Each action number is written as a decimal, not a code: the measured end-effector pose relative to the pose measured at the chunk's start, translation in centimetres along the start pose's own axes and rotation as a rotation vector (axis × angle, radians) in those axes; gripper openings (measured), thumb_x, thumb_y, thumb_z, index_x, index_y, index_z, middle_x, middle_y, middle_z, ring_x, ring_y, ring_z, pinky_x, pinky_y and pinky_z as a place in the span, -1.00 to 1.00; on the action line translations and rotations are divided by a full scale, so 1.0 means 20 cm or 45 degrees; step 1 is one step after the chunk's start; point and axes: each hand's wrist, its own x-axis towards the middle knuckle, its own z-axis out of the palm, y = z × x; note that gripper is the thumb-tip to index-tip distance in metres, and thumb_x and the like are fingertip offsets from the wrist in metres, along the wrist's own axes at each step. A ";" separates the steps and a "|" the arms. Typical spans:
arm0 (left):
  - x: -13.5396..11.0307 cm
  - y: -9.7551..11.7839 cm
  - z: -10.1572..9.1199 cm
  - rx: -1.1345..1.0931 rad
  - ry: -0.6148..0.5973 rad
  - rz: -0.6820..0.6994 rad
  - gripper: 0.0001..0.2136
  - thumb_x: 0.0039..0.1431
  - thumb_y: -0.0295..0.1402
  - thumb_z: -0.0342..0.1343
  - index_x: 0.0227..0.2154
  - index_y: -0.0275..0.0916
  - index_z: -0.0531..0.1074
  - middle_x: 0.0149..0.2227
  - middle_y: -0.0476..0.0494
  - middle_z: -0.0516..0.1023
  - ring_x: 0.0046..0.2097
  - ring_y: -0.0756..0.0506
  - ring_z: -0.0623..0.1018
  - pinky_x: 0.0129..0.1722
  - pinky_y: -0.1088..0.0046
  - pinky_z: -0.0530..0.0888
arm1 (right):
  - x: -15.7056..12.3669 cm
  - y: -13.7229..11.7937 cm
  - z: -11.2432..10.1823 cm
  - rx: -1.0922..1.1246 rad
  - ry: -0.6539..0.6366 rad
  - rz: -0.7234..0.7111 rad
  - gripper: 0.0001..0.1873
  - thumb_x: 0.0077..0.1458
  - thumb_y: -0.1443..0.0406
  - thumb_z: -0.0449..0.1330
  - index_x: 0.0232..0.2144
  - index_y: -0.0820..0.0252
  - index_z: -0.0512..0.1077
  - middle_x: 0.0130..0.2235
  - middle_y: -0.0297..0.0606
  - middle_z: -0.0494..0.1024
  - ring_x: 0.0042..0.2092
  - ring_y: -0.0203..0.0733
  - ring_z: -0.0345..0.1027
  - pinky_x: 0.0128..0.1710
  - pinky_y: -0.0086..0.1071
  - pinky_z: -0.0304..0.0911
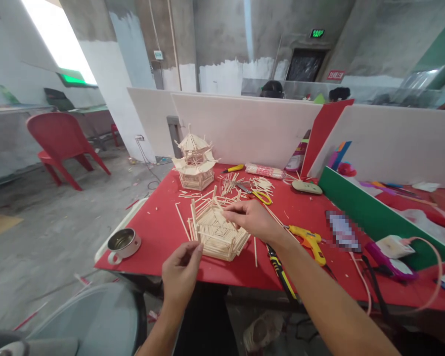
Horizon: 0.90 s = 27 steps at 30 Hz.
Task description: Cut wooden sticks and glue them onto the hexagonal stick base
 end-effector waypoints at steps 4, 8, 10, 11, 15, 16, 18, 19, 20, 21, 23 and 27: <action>-0.05 -0.03 0.06 -0.272 -0.247 -0.449 -0.61 -0.08 -0.08 0.34 -0.33 -0.33 0.61 -0.63 -0.01 0.46 -0.65 0.10 0.30 -0.68 0.60 0.20 | 0.13 -0.02 0.01 -0.165 -0.487 0.032 -0.79 0.02 0.22 0.23 -0.52 0.25 0.53 -0.55 -0.38 0.42 -0.51 -0.37 0.24 -0.49 -0.47 0.15; -0.04 -0.02 0.10 -0.517 -0.309 -0.635 -0.53 -0.10 -0.03 0.35 -0.28 -0.36 0.58 -0.61 0.00 0.45 -0.70 0.17 0.18 -0.72 0.65 0.03 | 0.18 -0.02 0.02 -0.219 -0.652 0.088 -0.81 -0.01 0.26 0.23 -0.56 0.26 0.49 -0.59 -0.42 0.36 -0.53 -0.39 0.18 -0.52 -0.48 0.11; -0.02 -0.01 0.12 -0.593 -0.306 -0.619 -0.58 -0.09 -0.04 0.35 -0.38 -0.36 0.56 -0.59 -0.01 0.46 -0.69 0.18 0.17 -0.72 0.65 0.02 | 0.18 -0.03 0.03 -0.181 -0.661 0.058 -0.81 0.00 0.24 0.23 -0.54 0.25 0.51 -0.60 -0.43 0.35 -0.53 -0.39 0.15 -0.52 -0.48 0.09; -0.01 -0.01 0.12 -0.617 -0.304 -0.595 -0.60 -0.08 -0.05 0.34 -0.43 -0.36 0.54 -0.57 -0.02 0.47 -0.69 0.19 0.16 -0.72 0.65 0.02 | 0.18 -0.04 0.03 -0.158 -0.658 0.035 -0.81 0.01 0.24 0.23 -0.52 0.24 0.53 -0.59 -0.43 0.35 -0.52 -0.39 0.15 -0.52 -0.48 0.08; 0.01 -0.02 0.12 -0.644 -0.310 -0.537 -0.63 -0.01 -0.07 0.31 -0.53 -0.35 0.49 -0.55 -0.05 0.50 -0.70 0.19 0.16 -0.72 0.64 -0.01 | 0.16 -0.05 0.03 -0.175 -0.680 -0.010 -0.82 0.02 0.23 0.22 -0.48 0.19 0.58 -0.57 -0.43 0.38 -0.52 -0.39 0.15 -0.52 -0.48 0.05; 0.01 -0.02 0.12 -0.646 -0.313 -0.538 -0.63 0.00 -0.07 0.31 -0.54 -0.35 0.49 -0.55 -0.05 0.50 -0.70 0.19 0.16 -0.72 0.64 -0.01 | 0.16 -0.05 0.04 -0.212 -0.688 -0.006 -0.82 0.02 0.23 0.23 -0.50 0.19 0.58 -0.58 -0.43 0.38 -0.52 -0.39 0.15 -0.52 -0.49 0.04; 0.01 -0.03 0.12 -0.655 -0.314 -0.549 -0.64 0.00 -0.09 0.31 -0.53 -0.35 0.49 -0.56 -0.05 0.49 -0.69 0.18 0.17 -0.72 0.63 -0.01 | 0.17 -0.05 0.05 -0.301 -0.689 -0.001 -0.82 0.01 0.25 0.23 -0.52 0.20 0.58 -0.60 -0.42 0.39 -0.52 -0.39 0.16 -0.53 -0.49 0.01; 0.01 -0.03 0.12 -0.662 -0.313 -0.554 -0.65 0.00 -0.09 0.31 -0.52 -0.35 0.49 -0.55 -0.05 0.50 -0.69 0.18 0.18 -0.72 0.63 0.00 | 0.17 -0.04 0.06 -0.337 -0.688 -0.004 -0.82 0.00 0.26 0.23 -0.53 0.21 0.58 -0.60 -0.41 0.39 -0.52 -0.39 0.18 -0.54 -0.49 0.01; 0.01 -0.03 0.12 -0.669 -0.310 -0.558 -0.65 -0.01 -0.09 0.31 -0.52 -0.34 0.49 -0.54 -0.05 0.50 -0.69 0.18 0.19 -0.72 0.64 0.00 | 0.17 -0.04 0.06 -0.365 -0.689 -0.007 -0.82 0.00 0.26 0.23 -0.53 0.22 0.58 -0.60 -0.41 0.40 -0.52 -0.38 0.19 -0.54 -0.49 0.01; 0.01 -0.03 0.12 -0.674 -0.310 -0.559 -0.65 -0.01 -0.09 0.32 -0.52 -0.34 0.49 -0.54 -0.05 0.51 -0.69 0.18 0.19 -0.72 0.63 0.01 | 0.18 -0.04 0.07 -0.386 -0.691 -0.009 -0.82 0.00 0.26 0.23 -0.52 0.22 0.58 -0.60 -0.40 0.40 -0.52 -0.38 0.19 -0.54 -0.49 0.01; 0.01 -0.03 0.12 -0.675 -0.316 -0.550 -0.65 0.00 -0.10 0.31 -0.51 -0.34 0.50 -0.53 -0.05 0.51 -0.69 0.18 0.19 -0.72 0.63 0.02 | 0.18 -0.05 0.07 -0.426 -0.694 -0.005 -0.82 0.00 0.25 0.22 -0.52 0.21 0.58 -0.60 -0.41 0.41 -0.51 -0.37 0.20 -0.53 -0.49 0.02; 0.02 -0.03 0.12 -0.667 -0.325 -0.547 -0.67 -0.02 -0.11 0.32 -0.50 -0.35 0.50 -0.53 -0.05 0.51 -0.69 0.18 0.20 -0.71 0.63 0.04 | 0.18 -0.05 0.07 -0.457 -0.704 -0.005 -0.82 -0.02 0.24 0.23 -0.53 0.21 0.56 -0.58 -0.41 0.44 -0.49 -0.37 0.23 -0.51 -0.49 0.04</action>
